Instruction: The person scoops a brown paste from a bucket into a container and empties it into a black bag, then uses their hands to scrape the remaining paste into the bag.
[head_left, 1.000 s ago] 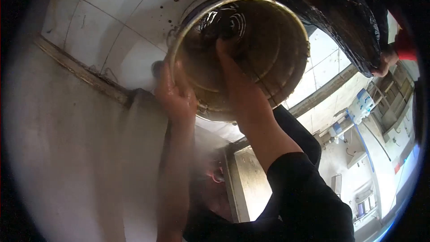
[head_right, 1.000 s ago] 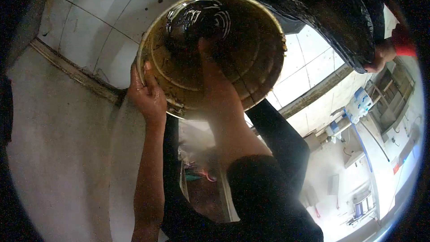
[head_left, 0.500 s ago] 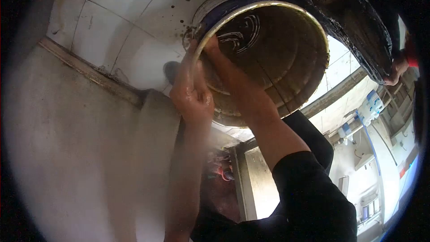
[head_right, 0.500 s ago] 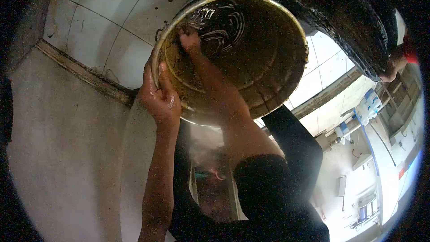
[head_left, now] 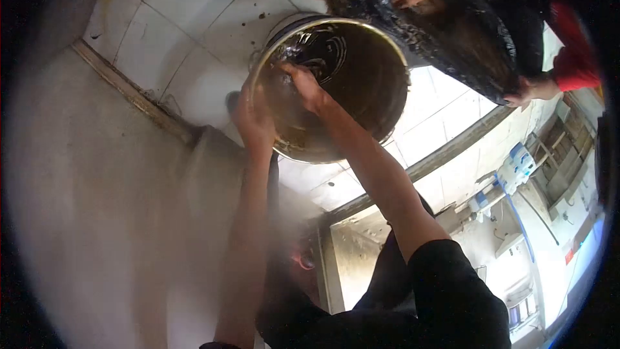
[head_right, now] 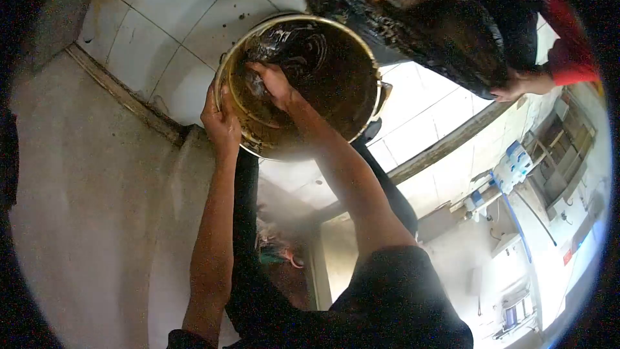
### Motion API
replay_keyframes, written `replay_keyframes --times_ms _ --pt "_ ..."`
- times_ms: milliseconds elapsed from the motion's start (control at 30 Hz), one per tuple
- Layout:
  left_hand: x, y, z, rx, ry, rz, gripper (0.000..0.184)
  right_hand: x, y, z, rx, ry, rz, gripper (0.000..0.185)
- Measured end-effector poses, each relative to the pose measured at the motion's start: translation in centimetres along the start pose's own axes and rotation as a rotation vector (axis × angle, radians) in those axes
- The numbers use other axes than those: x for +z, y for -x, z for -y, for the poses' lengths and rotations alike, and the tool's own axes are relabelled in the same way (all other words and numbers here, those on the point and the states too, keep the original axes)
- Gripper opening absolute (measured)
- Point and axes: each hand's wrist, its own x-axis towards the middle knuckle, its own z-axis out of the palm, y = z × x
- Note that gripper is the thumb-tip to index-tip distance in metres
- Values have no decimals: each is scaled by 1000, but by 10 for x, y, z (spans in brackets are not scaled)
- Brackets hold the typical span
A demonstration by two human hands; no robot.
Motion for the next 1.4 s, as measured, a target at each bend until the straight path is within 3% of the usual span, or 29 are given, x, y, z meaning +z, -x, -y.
replay_keyframes --times_ms 100,200,267,300,400,467,533,667,800,833,867,1000,1067,1100,1200,1367,1400 --pt "0 5 1 18 -53 -35 37 18 68 56 7 83 -117 36" --pt "3 10 5 -31 -43 -55 40 11 112 90 -101 64 -118 35" --pt "-3 12 16 -38 -282 -27 41 1 145 115 -117 202 -114 33" --pt "2 16 13 -20 -317 -60 40 -7 165 133 -131 343 -102 31" --pt "4 11 11 148 -305 -149 38 -20 201 167 -241 322 -152 25" --pt "1 10 -23 -76 -186 -69 27 -36 219 189 -370 179 -240 25" --pt "0 10 -23 -91 -203 -75 28 -90 217 221 -406 29 55 29" --pt "0 9 -14 -100 -158 -54 34 -182 132 266 -557 107 -524 40" --pt "0 3 -10 53 -217 -82 38 -326 15 269 -589 1379 -582 50" --pt "0 4 -10 44 -265 -105 40 -348 6 265 -560 1510 -561 53" --pt "1 7 -9 32 -312 -127 42 -365 2 263 -465 1520 -605 58" --pt "-7 14 -2 -97 -325 -62 47 -419 -20 266 -499 1516 -589 49" --pt "-5 15 -3 -154 -288 -84 48 -425 -29 267 57 1766 -505 63" --pt "-4 16 -2 -174 -275 -91 48 -430 -25 271 63 1767 -502 63" --pt "-6 12 2 -76 -231 -93 48 -423 -4 283 -180 1642 -330 60" --pt "0 12 -18 -76 -278 -124 48 -433 35 302 -974 2015 -419 51" --pt "0 12 -16 -77 -270 -132 48 -437 34 307 -981 2024 -416 51"
